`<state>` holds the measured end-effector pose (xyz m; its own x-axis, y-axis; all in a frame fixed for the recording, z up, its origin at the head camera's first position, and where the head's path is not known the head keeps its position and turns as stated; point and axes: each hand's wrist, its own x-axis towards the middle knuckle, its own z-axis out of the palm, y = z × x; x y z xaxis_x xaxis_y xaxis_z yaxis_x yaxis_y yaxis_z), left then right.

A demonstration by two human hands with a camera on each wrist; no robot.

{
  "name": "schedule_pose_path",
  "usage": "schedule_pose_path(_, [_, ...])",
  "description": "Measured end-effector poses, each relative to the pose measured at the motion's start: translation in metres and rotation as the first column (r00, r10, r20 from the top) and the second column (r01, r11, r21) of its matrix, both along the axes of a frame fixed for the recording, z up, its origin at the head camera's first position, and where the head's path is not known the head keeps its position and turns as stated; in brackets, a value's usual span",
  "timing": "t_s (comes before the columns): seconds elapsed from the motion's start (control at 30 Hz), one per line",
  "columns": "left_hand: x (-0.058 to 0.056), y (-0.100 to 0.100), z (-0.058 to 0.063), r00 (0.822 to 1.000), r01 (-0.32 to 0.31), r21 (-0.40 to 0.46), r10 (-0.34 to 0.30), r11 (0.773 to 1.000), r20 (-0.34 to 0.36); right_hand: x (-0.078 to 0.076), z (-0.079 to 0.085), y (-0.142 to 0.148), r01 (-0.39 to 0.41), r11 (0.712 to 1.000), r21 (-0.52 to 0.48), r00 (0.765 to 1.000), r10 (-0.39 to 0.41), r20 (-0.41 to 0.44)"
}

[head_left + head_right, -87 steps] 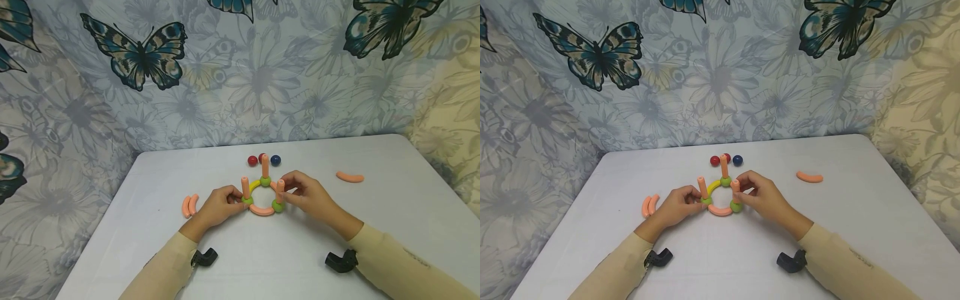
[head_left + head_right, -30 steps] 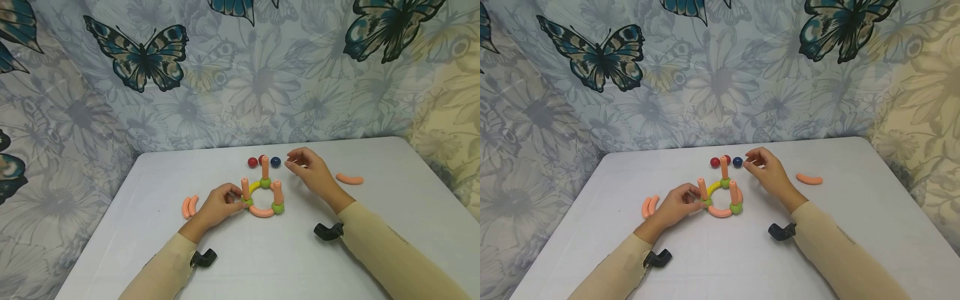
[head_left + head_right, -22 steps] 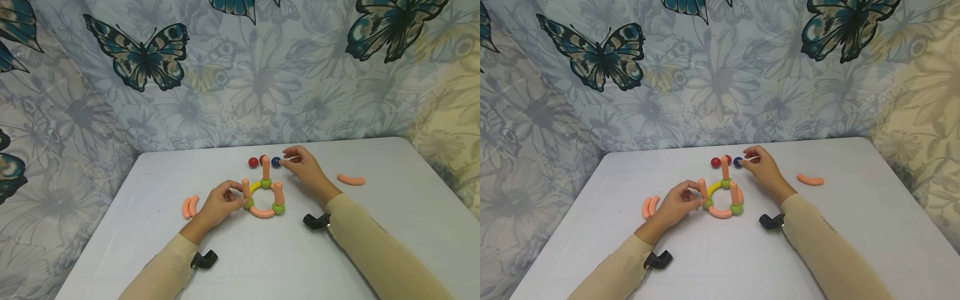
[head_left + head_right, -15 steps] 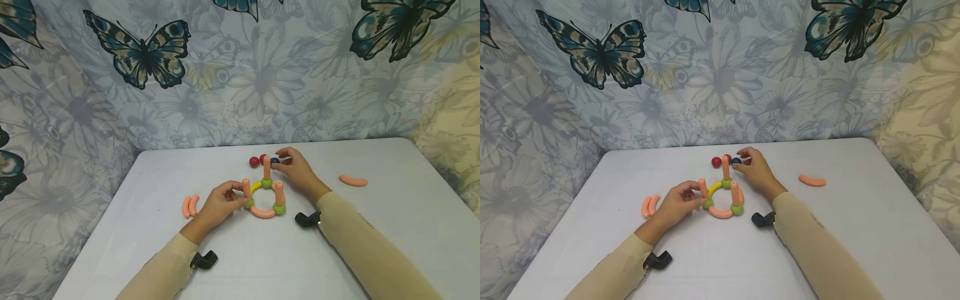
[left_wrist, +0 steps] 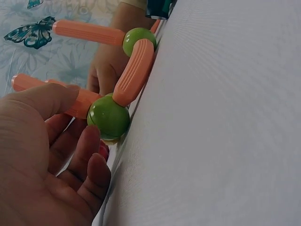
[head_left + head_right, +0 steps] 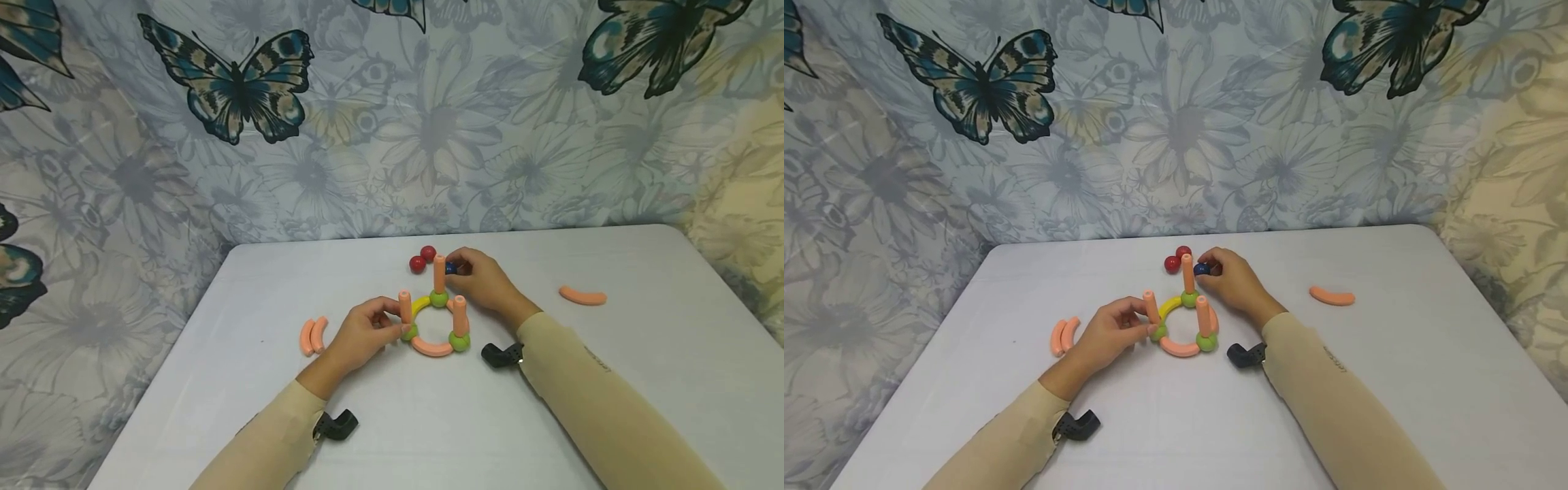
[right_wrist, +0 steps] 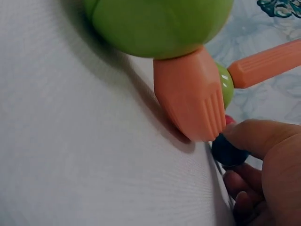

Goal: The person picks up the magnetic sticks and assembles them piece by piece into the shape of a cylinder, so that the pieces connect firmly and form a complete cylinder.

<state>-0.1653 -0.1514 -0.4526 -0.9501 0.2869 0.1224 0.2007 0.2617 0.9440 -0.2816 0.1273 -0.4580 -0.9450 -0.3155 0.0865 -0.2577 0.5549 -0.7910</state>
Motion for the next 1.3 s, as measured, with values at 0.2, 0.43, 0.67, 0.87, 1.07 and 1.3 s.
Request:
schedule_pose_path(0.2, [0.001,0.000,0.000,1.000,0.002,-0.005,-0.002,1.000,-0.017,0.003,0.006,0.002,0.013,0.999,-0.041,1.000,-0.012,0.019])
schedule_pose_path(0.43, [0.002,0.001,0.000,0.999,-0.002,-0.025,0.001,1.000,-0.032,0.008,0.024,0.008,0.041,0.986,-0.162,0.999,-0.035,0.040])
schedule_pose_path(0.67, [0.002,0.002,0.003,1.000,-0.003,-0.019,0.002,1.000,-0.025,0.015,0.044,0.012,0.041,0.972,-0.230,0.999,-0.044,-0.008])
schedule_pose_path(0.87, [0.002,0.002,0.004,1.000,-0.005,-0.021,0.005,1.000,-0.026,0.025,0.064,0.016,0.013,0.958,-0.286,0.998,-0.030,-0.054])
schedule_pose_path(1.07, [0.001,0.002,0.002,1.000,-0.011,-0.029,0.010,1.000,-0.024,0.042,0.088,0.014,-0.047,0.940,-0.338,0.994,0.012,-0.104])
schedule_pose_path(1.3, [0.001,0.002,0.002,1.000,-0.009,-0.028,0.009,1.000,-0.016,0.063,0.108,0.004,-0.207,0.906,-0.370,0.976,0.168,-0.136])
